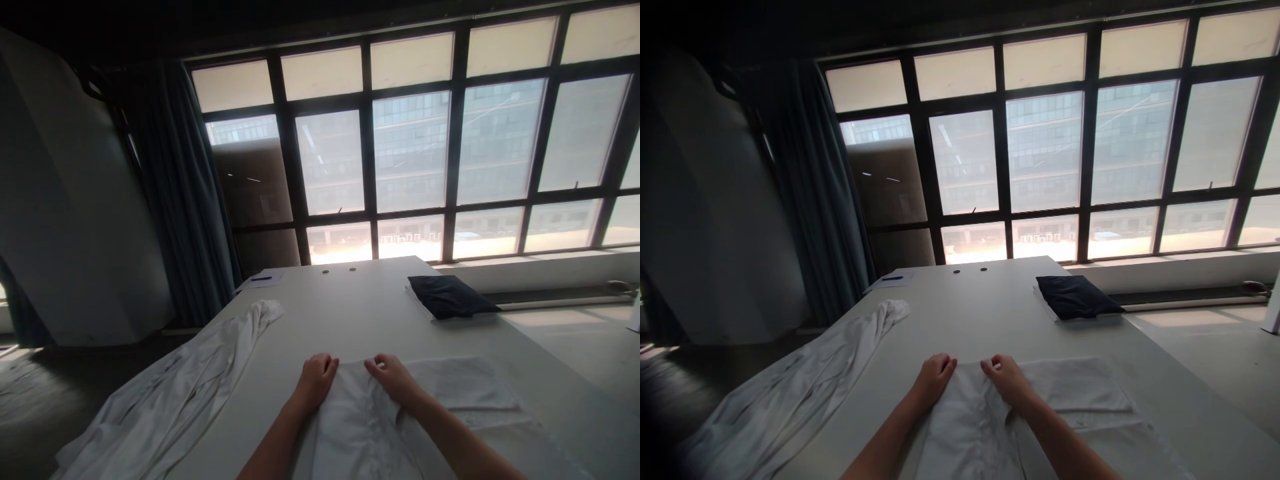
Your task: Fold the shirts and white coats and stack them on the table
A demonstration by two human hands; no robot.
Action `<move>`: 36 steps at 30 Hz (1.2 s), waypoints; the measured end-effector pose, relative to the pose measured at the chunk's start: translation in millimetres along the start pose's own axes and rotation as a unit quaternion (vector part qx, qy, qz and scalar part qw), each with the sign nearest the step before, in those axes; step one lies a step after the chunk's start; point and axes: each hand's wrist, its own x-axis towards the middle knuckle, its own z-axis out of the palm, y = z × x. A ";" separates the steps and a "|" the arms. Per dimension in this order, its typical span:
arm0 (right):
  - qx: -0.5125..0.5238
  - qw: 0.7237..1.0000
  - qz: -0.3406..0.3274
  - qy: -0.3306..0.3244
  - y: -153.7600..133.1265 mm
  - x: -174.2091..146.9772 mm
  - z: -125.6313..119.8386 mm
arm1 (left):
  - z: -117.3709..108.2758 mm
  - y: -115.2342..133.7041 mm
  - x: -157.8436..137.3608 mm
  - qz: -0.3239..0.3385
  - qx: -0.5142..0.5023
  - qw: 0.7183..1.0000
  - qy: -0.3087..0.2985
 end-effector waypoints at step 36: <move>-0.272 0.960 -0.064 0.015 -9.8 -15.4 5.7 | -7.8 5.9 -13.3 -0.098 0.144 0.984 0.035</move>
